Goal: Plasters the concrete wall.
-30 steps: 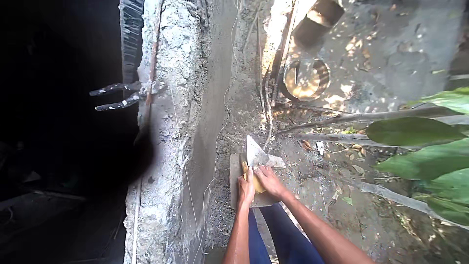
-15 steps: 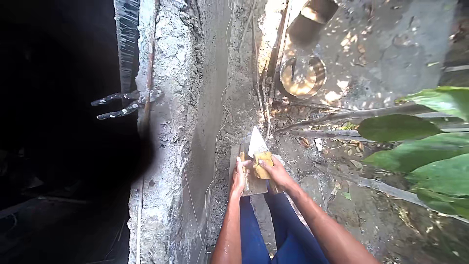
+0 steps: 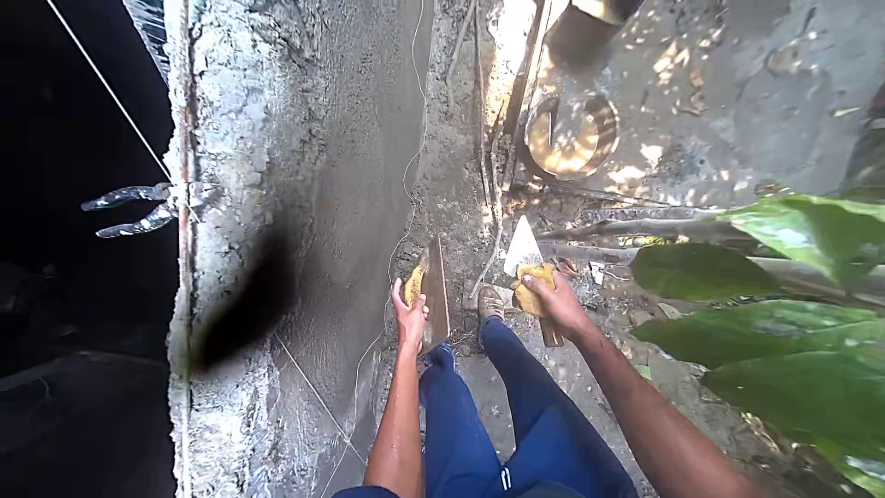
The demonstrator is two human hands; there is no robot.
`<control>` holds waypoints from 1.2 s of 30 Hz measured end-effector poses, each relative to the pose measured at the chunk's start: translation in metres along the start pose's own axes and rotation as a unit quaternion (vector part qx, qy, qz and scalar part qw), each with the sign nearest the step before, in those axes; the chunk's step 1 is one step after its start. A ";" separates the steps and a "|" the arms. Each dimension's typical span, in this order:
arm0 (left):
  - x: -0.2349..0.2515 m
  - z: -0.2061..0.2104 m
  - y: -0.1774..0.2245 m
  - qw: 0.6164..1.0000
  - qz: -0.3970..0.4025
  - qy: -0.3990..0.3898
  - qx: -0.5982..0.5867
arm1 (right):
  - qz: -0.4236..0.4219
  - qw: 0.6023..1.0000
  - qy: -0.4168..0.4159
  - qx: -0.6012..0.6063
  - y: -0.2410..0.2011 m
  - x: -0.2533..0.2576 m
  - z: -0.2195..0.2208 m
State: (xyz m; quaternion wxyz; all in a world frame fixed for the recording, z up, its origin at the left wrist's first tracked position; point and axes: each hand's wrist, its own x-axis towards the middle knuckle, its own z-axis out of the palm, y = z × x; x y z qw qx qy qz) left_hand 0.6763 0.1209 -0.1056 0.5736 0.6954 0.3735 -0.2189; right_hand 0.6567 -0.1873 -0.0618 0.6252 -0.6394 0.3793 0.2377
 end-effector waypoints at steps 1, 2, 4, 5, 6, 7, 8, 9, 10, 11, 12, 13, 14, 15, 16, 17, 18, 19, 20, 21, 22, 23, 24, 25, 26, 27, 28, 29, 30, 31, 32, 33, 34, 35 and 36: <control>-0.002 0.001 0.003 1.000 0.001 -0.003 -0.001 | 0.002 1.000 -0.002 -0.004 -0.003 -0.002 -0.002; -0.004 0.004 0.008 1.000 0.005 -0.005 0.001 | 0.004 1.000 -0.005 -0.010 -0.007 -0.003 -0.003; -0.006 0.009 0.018 1.000 0.016 -0.009 0.010 | 0.001 1.000 -0.010 -0.020 -0.015 0.000 -0.003; -0.007 0.011 0.024 1.000 0.019 -0.015 0.019 | -0.002 1.000 -0.013 -0.025 -0.019 0.003 -0.003; -0.007 0.013 0.029 0.999 0.023 -0.022 0.030 | -0.007 0.999 -0.014 -0.028 -0.022 0.007 -0.004; -0.006 0.015 0.034 0.998 0.026 -0.028 0.043 | -0.013 0.999 -0.010 -0.035 -0.028 0.012 -0.005; -0.003 0.016 0.039 0.998 0.027 -0.034 0.055 | -0.018 0.999 -0.002 -0.040 -0.037 0.018 -0.006; 0.000 0.016 0.043 0.997 0.029 -0.039 0.065 | -0.021 0.999 0.010 -0.043 -0.045 0.023 -0.007; 0.004 0.017 0.046 0.996 0.032 -0.044 0.071 | -0.026 0.998 0.026 -0.043 -0.053 0.030 -0.009; 0.008 0.016 0.048 0.995 0.037 -0.049 0.077 | -0.033 0.998 0.042 -0.045 -0.062 0.037 -0.011; 0.013 0.015 0.049 0.994 0.041 -0.055 0.082 | -0.039 0.996 0.054 -0.052 -0.069 0.046 -0.013; 0.019 0.013 0.052 0.993 0.048 -0.061 0.091 | -0.048 0.995 0.060 -0.057 -0.077 0.055 -0.015; 0.025 0.011 0.055 0.991 0.056 -0.066 0.104 | -0.059 0.995 0.062 -0.059 -0.085 0.064 -0.017; 0.030 0.008 0.055 0.989 0.061 -0.069 0.115 | -0.068 0.994 0.062 -0.058 -0.090 0.071 -0.020; 0.034 0.006 0.053 0.988 0.064 -0.069 0.122 | -0.074 0.994 0.062 -0.058 -0.096 0.078 -0.023; 0.038 0.003 0.051 0.988 0.066 -0.067 0.126 | -0.077 0.993 0.063 -0.062 -0.101 0.083 -0.024; 0.041 0.000 0.050 0.987 0.067 -0.063 0.129 | -0.079 0.992 0.064 -0.071 -0.106 0.088 -0.025; 0.043 -0.002 0.051 0.987 0.068 -0.059 0.135 | -0.078 0.991 0.070 -0.087 -0.110 0.092 -0.025; 0.044 -0.004 0.051 0.986 0.067 -0.055 0.140 | -0.074 0.988 0.078 -0.106 -0.112 0.097 -0.026; 0.044 -0.006 0.050 0.985 0.068 -0.054 0.146 | -0.071 0.986 0.091 -0.123 -0.112 0.103 -0.028; 0.044 -0.007 0.051 0.985 0.075 -0.052 0.147 | -0.073 0.983 0.109 -0.127 -0.112 0.113 -0.029; 0.045 -0.008 0.054 0.984 0.087 -0.051 0.145 | -0.076 0.981 0.125 -0.124 -0.114 0.123 -0.029; 0.046 -0.008 0.060 0.983 0.100 -0.053 0.142 | -0.081 0.980 0.140 -0.113 -0.117 0.131 -0.027; 0.050 -0.005 0.068 0.983 0.113 -0.056 0.135 | -0.087 0.979 0.155 -0.095 -0.121 0.138 -0.024; 0.055 -0.002 0.076 0.983 0.121 -0.061 0.127 | -0.096 0.977 0.172 -0.079 -0.126 0.145 -0.020; 0.059 0.002 0.081 0.983 0.125 -0.067 0.118 | -0.103 0.974 0.189 -0.065 -0.126 0.152 -0.017; 0.063 0.006 0.086 0.983 0.131 -0.072 0.105 | -0.107 0.972 0.204 -0.050 -0.125 0.159 -0.013; 0.070 0.013 0.092 0.983 0.138 -0.075 0.090 | -0.112 0.968 0.220 -0.037 -0.125 0.168 -0.009; 0.078 0.019 0.097 0.983 0.147 -0.077 0.074 | -0.116 0.965 0.236 -0.024 -0.124 0.178 -0.004; 0.089 0.025 0.104 0.982 0.158 -0.080 0.061 | -0.122 0.960 0.252 -0.008 -0.122 0.191 0.001; 0.100 0.033 0.111 0.980 0.171 -0.083 0.052 | -0.126 0.956 0.265 0.012 -0.118 0.207 0.003; 0.110 0.039 0.117 0.979 0.180 -0.087 0.045 | -0.128 0.951 0.279 0.031 -0.111 0.223 0.002; 0.118 0.045 0.122 0.977 0.187 -0.091 0.042 | -0.130 0.946 0.294 0.049 -0.103 0.239 0.000; 0.126 0.049 0.127 0.975 0.195 -0.097 0.040 | -0.128 0.940 0.308 0.068 -0.096 0.256 0.000; 0.133 0.051 0.130 0.973 0.204 -0.100 0.041 | -0.120 0.936 0.319 0.087 -0.090 0.276 0.003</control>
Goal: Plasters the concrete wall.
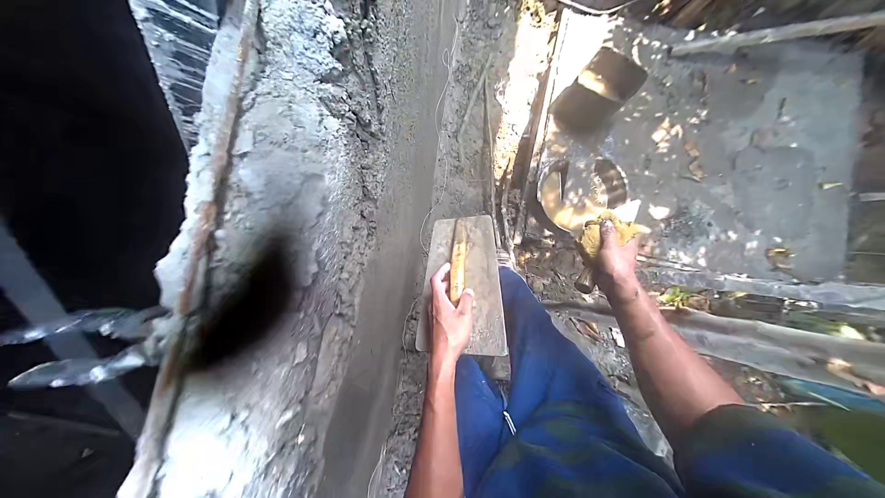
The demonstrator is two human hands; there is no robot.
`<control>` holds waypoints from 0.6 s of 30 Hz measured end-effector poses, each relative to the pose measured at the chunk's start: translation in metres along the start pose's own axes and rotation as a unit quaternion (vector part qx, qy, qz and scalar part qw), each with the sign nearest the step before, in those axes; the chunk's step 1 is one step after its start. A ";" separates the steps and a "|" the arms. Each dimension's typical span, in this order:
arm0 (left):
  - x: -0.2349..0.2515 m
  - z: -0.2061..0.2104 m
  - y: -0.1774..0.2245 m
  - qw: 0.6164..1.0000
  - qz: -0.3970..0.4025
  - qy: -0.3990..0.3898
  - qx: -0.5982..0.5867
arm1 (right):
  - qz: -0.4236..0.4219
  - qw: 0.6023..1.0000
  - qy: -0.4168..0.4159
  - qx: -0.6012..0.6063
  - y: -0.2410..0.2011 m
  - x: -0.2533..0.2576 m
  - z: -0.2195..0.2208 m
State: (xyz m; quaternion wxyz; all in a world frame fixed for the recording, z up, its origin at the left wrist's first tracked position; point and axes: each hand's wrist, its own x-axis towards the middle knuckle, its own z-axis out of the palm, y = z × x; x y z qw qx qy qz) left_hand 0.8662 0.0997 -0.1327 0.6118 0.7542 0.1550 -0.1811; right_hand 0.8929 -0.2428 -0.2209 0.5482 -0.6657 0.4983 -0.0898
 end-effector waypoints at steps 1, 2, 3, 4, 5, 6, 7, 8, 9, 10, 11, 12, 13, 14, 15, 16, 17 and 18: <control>0.007 -0.002 -0.001 1.000 0.013 -0.003 0.003 | 0.019 1.000 0.006 0.009 0.012 0.014 0.019; 0.016 -0.003 -0.002 1.000 0.028 -0.005 0.005 | 0.039 0.999 0.001 0.008 0.023 0.034 0.048; 0.028 -0.003 -0.004 0.999 0.042 -0.004 0.005 | 0.050 0.999 -0.016 -0.003 0.036 0.063 0.084; 0.042 0.000 -0.008 0.998 0.056 0.000 0.001 | 0.055 0.997 -0.048 -0.033 0.050 0.097 0.123; 0.063 0.008 -0.012 0.997 0.075 0.009 -0.006 | 0.048 0.992 -0.082 -0.078 0.059 0.134 0.161; 0.087 0.018 -0.017 0.996 0.091 0.019 -0.007 | 0.024 0.986 -0.110 -0.124 0.064 0.171 0.191; 0.099 0.026 -0.023 0.996 0.087 0.022 -0.001 | 0.015 0.977 -0.136 -0.163 0.075 0.194 0.206; 0.106 0.035 -0.025 0.997 0.071 0.025 0.000 | 0.025 0.970 -0.155 -0.184 0.094 0.204 0.207; 0.122 0.045 -0.022 0.997 0.069 0.027 -0.002 | 0.019 0.968 -0.164 -0.189 0.103 0.217 0.210; 0.141 0.055 -0.015 0.997 0.071 0.028 -0.002 | 0.008 0.967 -0.173 -0.187 0.100 0.234 0.215; 0.156 0.064 -0.007 0.997 0.070 0.029 -0.001 | 0.003 0.963 -0.193 -0.190 0.098 0.248 0.212; 0.166 0.072 0.000 0.998 0.060 0.032 0.006 | 0.005 0.956 -0.216 -0.197 0.098 0.257 0.203; 0.175 0.080 0.008 0.998 0.047 0.037 0.015 | 0.016 0.949 -0.236 -0.209 0.102 0.264 0.190; 0.183 0.087 0.017 0.998 0.037 0.041 0.024 | 0.033 0.945 -0.244 -0.214 0.105 0.273 0.179; 0.192 0.094 0.025 0.998 0.032 0.046 0.030 | 0.051 0.945 -0.242 -0.214 0.109 0.286 0.169; 0.199 0.101 0.033 0.998 0.027 0.048 0.035 | 0.069 0.945 -0.236 -0.217 0.111 0.297 0.158; 0.206 0.108 0.041 0.998 0.023 0.049 0.041 | 0.085 0.945 -0.229 -0.217 0.113 0.309 0.146; 0.213 0.115 0.048 0.998 0.019 0.048 0.042 | 0.101 0.945 -0.218 -0.221 0.114 0.321 0.134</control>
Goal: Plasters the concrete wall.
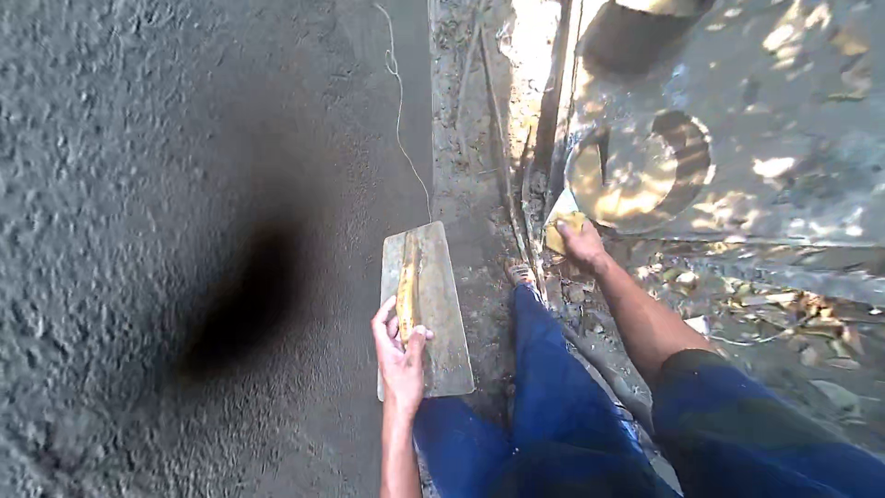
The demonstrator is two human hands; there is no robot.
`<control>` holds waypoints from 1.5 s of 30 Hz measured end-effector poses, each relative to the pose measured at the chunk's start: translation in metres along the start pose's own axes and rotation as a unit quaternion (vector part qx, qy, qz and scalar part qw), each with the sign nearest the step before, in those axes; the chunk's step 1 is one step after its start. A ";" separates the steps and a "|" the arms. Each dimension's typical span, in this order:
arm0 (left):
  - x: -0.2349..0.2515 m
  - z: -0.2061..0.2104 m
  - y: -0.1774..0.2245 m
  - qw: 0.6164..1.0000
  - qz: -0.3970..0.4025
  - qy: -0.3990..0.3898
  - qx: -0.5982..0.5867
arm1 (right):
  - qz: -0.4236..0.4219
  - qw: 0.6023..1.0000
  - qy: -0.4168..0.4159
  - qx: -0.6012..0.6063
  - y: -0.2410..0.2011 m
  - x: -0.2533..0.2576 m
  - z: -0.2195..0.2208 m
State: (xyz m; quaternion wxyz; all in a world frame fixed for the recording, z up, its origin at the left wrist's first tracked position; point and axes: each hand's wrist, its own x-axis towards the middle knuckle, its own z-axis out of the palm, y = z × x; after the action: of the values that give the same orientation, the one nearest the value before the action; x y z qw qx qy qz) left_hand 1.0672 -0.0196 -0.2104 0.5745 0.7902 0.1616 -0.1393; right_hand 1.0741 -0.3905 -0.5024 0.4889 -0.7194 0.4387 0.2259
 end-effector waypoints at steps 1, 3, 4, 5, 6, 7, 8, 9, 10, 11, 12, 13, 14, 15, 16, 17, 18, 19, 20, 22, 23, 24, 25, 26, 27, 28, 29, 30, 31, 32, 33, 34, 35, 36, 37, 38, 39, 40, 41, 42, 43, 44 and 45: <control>0.008 0.007 0.008 1.000 -0.001 -0.002 0.000 | 0.022 1.000 0.004 -0.003 0.005 0.007 -0.015; 0.023 0.020 0.023 1.000 0.002 -0.007 0.000 | 0.057 0.998 0.005 -0.026 0.014 0.016 -0.048; 0.031 0.027 0.030 1.000 0.006 -0.010 -0.003 | 0.066 0.997 -0.002 -0.042 0.019 0.020 -0.064; 0.038 0.032 0.035 1.000 0.011 -0.013 -0.005 | 0.069 0.996 -0.011 -0.061 0.023 0.024 -0.078; 0.045 0.036 0.040 1.000 0.015 -0.017 -0.002 | 0.069 0.994 -0.022 -0.085 0.027 0.028 -0.090; 0.054 0.040 0.044 1.000 0.021 -0.022 0.001 | 0.066 0.992 -0.031 -0.107 0.030 0.035 -0.100; 0.065 0.045 0.046 0.999 0.024 -0.029 0.007 | 0.066 0.989 -0.038 -0.129 0.032 0.042 -0.107; 0.074 0.050 0.048 0.999 0.020 -0.035 0.016 | 0.068 0.985 -0.045 -0.149 0.037 0.049 -0.113; 0.086 0.055 0.048 0.999 0.014 -0.042 0.024 | 0.070 0.983 -0.046 -0.165 0.044 0.057 -0.116; 0.099 0.061 0.049 0.998 0.004 -0.052 0.035 | 0.071 0.980 -0.047 -0.178 0.048 0.067 -0.118; 0.111 0.065 0.047 0.997 -0.008 -0.063 0.053 | 0.075 0.978 -0.049 -0.189 0.052 0.073 -0.120; 0.121 0.069 0.045 0.995 -0.021 -0.073 0.072 | 0.080 0.976 -0.048 -0.199 0.053 0.075 -0.121; 0.131 0.074 0.041 0.992 -0.031 -0.080 0.092 | 0.085 0.974 -0.047 -0.205 0.053 0.077 -0.122; 0.139 0.078 0.036 0.990 -0.037 -0.086 0.108 | 0.091 0.973 -0.048 -0.206 0.051 0.077 -0.123; 0.148 0.082 0.032 0.988 -0.037 -0.091 0.117 | 0.091 0.973 -0.047 -0.205 0.048 0.078 -0.124; 0.160 0.088 0.026 0.988 -0.031 -0.095 0.121 | 0.087 0.974 -0.045 -0.206 0.045 0.084 -0.125; 0.170 0.094 0.019 0.987 -0.032 -0.100 0.118 | 0.082 0.973 -0.044 -0.209 0.044 0.090 -0.126; 0.181 0.101 0.009 0.987 -0.035 -0.106 0.113 | 0.079 0.973 -0.044 -0.214 0.046 0.097 -0.126; 0.191 0.108 -0.003 0.987 -0.041 -0.114 0.109 | 0.080 0.972 -0.047 -0.216 0.051 0.104 -0.124; 0.212 0.124 -0.032 0.985 -0.062 -0.120 0.109 | 0.071 0.974 -0.055 -0.208 0.066 0.127 -0.118; 0.228 0.136 -0.049 0.985 -0.066 -0.120 0.108 | 0.064 0.979 -0.054 -0.188 0.069 0.147 -0.115; 0.244 0.148 -0.067 0.985 -0.067 -0.118 0.107 | 0.061 0.984 -0.050 -0.158 0.072 0.168 -0.111; 0.257 0.160 -0.088 0.985 -0.068 -0.117 0.105 | 0.068 0.989 -0.046 -0.123 0.079 0.188 -0.107; 0.267 0.170 -0.109 0.985 -0.073 -0.117 0.105 | 0.083 0.992 -0.043 -0.088 0.090 0.206 -0.102; 0.281 0.181 -0.129 0.985 -0.075 -0.116 0.101 | 0.094 0.993 -0.037 -0.060 0.104 0.231 -0.096; 0.295 0.195 -0.150 0.987 -0.074 -0.111 0.093 | 0.100 0.994 -0.031 -0.043 0.117 0.263 -0.094; 0.306 0.205 -0.170 0.987 -0.077 -0.108 0.086 | 0.106 0.993 -0.030 -0.036 0.135 0.293 -0.092; 0.316 0.214 -0.189 0.988 -0.082 -0.108 0.080 | 0.113 0.992 -0.037 -0.036 0.159 0.317 -0.089; 0.326 0.223 -0.207 0.988 -0.082 -0.107 0.072 | 0.116 0.991 -0.044 -0.042 0.185 0.343 -0.089; 0.336 0.232 -0.222 0.988 -0.083 -0.106 0.072 | 0.119 0.990 -0.052 -0.060 0.207 0.368 -0.092; 0.344 0.240 -0.234 0.988 -0.084 -0.106 0.076 | 0.126 0.988 -0.052 -0.076 0.227 0.386 -0.094; 0.351 0.247 -0.242 0.987 -0.089 -0.105 0.082 | 0.138 0.985 -0.048 -0.095 0.239 0.396 -0.097; 0.357 0.252 -0.249 0.987 -0.092 -0.104 0.087 | 0.152 0.980 -0.037 -0.123 0.247 0.403 -0.100; 0.363 0.257 -0.254 0.986 -0.092 -0.106 0.088 | 0.164 0.973 -0.017 -0.163 0.253 0.408 -0.103; 0.368 0.261 -0.258 0.986 -0.092 -0.108 0.087 | 0.182 0.961 0.006 -0.207 0.251 0.408 -0.106; 0.371 0.264 -0.260 0.986 -0.092 -0.110 0.085 | 0.194 0.951 0.039 -0.238 0.247 0.406 -0.108; 0.374 0.266 -0.262 0.986 -0.093 -0.112 0.083 | 0.192 0.946 0.074 -0.251 0.235 0.404 -0.107; 0.377 0.269 -0.264 0.986 -0.091 -0.114 0.081 | 0.174 0.948 0.096 -0.246 0.217 0.407 -0.106; 0.381 0.273 -0.267 0.986 -0.089 -0.114 0.076 | 0.150 0.958 0.101 -0.223 0.200 0.414 -0.103; 0.385 0.276 -0.271 0.986 -0.089 -0.117 0.073 | 0.129 0.969 0.087 -0.193 0.187 0.425 -0.097; 0.388 0.280 -0.275 0.986 -0.088 -0.120 0.072 | 0.114 0.975 0.071 -0.175 0.179 0.441 -0.088; 0.393 0.284 -0.279 0.986 -0.088 -0.123 0.073 | 0.101 0.978 0.066 -0.171 0.175 0.461 -0.075; 0.398 0.289 -0.284 0.985 -0.088 -0.126 0.073 | 0.086 0.979 0.075 -0.170 0.177 0.487 -0.059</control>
State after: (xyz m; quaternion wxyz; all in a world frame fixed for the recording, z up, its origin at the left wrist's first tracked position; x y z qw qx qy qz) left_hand 1.3013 -0.1756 -0.7037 0.5164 0.7889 0.1467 -0.2991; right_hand 1.1669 -0.6682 -0.9339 0.3041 -0.7666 0.4894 0.2834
